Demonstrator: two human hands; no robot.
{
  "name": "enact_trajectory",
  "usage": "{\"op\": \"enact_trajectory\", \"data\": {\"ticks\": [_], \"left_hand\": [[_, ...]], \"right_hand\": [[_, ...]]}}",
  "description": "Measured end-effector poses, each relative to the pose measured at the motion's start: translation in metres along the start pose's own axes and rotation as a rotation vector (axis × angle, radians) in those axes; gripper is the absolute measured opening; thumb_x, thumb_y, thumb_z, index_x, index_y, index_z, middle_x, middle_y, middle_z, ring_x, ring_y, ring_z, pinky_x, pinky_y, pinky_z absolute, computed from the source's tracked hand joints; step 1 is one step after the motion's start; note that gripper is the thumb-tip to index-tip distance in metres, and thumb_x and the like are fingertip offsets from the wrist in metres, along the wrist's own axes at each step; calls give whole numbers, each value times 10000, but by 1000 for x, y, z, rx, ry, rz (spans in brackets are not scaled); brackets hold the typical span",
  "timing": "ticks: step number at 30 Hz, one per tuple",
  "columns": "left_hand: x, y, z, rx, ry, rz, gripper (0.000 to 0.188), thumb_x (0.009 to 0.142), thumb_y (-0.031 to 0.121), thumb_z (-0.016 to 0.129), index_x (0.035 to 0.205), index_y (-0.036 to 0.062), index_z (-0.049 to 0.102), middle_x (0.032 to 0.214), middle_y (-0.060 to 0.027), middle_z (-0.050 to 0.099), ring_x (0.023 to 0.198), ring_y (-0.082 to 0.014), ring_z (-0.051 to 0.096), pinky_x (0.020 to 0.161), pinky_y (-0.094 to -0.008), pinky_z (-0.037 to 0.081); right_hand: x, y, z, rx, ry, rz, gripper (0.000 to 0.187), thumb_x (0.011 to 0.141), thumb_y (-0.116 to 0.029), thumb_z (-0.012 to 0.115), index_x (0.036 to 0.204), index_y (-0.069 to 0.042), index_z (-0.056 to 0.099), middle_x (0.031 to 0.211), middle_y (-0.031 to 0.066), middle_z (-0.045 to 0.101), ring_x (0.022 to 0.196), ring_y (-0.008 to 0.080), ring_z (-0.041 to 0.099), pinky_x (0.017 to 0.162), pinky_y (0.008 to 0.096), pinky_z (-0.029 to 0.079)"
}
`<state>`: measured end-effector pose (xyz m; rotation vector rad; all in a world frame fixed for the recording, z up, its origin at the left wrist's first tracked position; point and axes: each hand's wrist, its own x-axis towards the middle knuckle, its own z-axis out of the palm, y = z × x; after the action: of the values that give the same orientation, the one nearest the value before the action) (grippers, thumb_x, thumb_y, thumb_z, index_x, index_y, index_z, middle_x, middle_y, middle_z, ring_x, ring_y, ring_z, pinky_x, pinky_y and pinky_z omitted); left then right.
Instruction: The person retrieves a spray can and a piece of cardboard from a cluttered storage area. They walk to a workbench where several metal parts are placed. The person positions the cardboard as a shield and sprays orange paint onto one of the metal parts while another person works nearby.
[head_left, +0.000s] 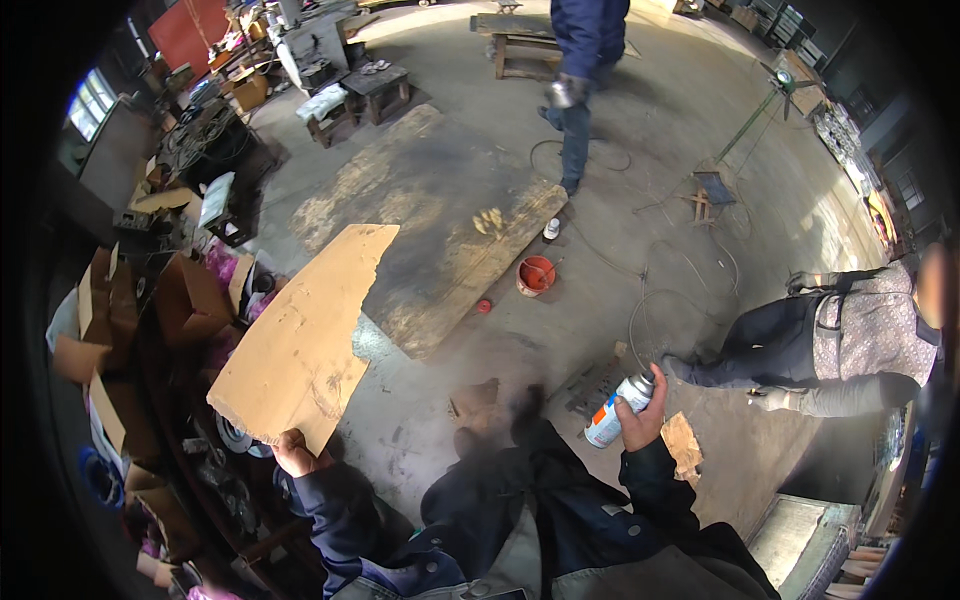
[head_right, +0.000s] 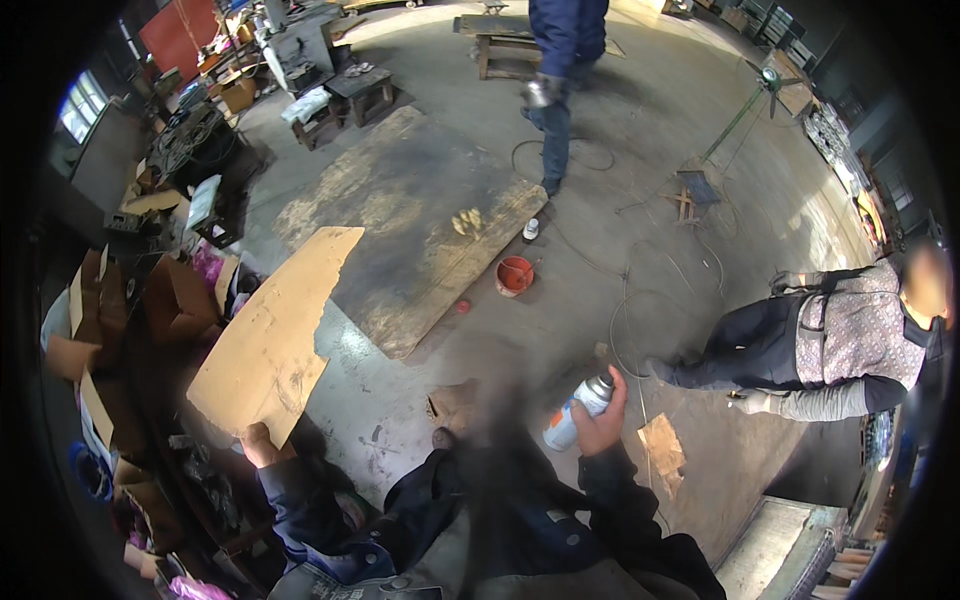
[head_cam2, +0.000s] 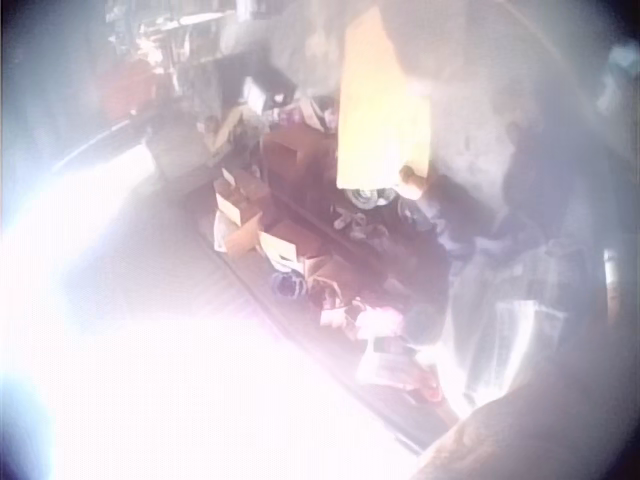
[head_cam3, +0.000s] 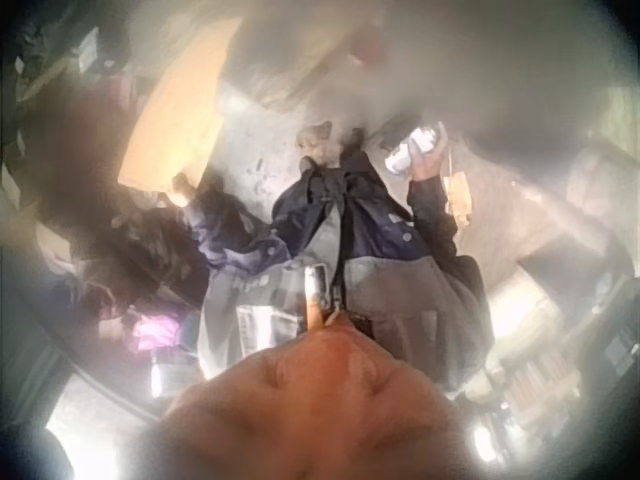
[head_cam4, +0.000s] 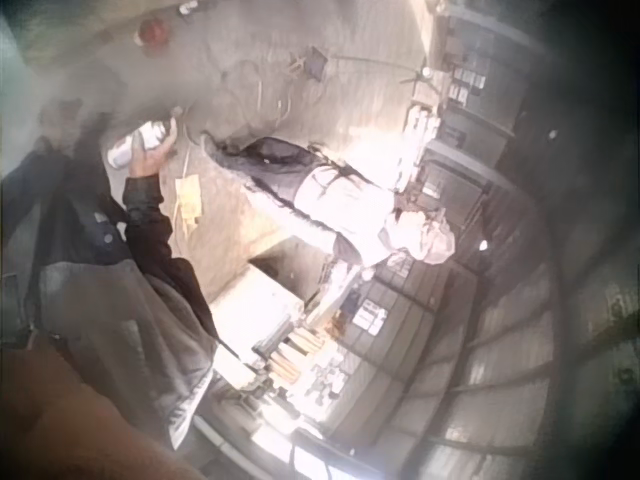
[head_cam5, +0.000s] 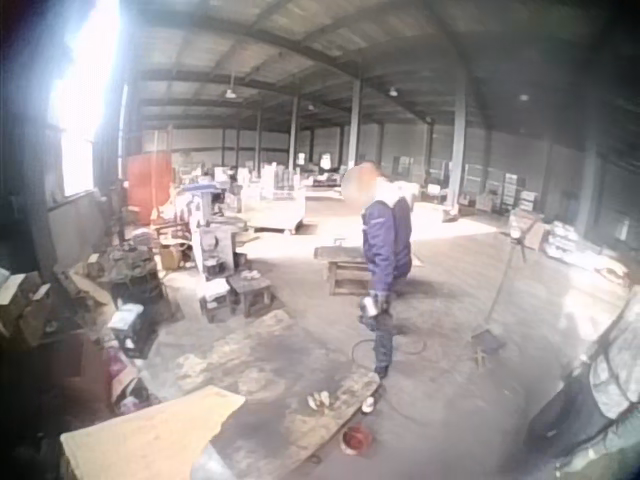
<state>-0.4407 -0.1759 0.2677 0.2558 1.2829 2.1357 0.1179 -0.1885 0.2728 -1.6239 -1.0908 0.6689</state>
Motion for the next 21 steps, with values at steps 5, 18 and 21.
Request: {"op": "enact_trajectory", "data": {"ticks": [5, 18, 21], "left_hand": [[39, -70, 47, 5, -6, -215, 264, 760, 12, 498, 1015, -11, 564, 1029, -115, 634, 948, -306, 653, 914, -476, 591], [37, -260, 340, -24, -89, -314, 612, 733, 16, 496, 1334, -76, 574, 1280, -209, 679, 1201, -396, 670, 1086, -513, 552], [36, -289, 409, 25, -72, -351, 544, 722, 5, 499, 1252, -68, 595, 1189, -174, 683, 1112, -379, 684, 1031, -525, 575]], "right_hand": [[76, 26, -12, 71, 54, 65, 828, 827, 17, 723, 1572, -71, 372, 1223, 111, 611, 1060, 218, 649, 960, 384, 552], [381, 81, -89, 44, 56, 23, 859, 834, -79, 748, 1597, -65, 355, 1267, 96, 569, 1123, 216, 587, 1052, 377, 485], [438, 80, -99, 112, 88, 25, 846, 815, -22, 718, 1582, -60, 362, 1290, 127, 588, 1113, 223, 620, 1026, 392, 513]]}}
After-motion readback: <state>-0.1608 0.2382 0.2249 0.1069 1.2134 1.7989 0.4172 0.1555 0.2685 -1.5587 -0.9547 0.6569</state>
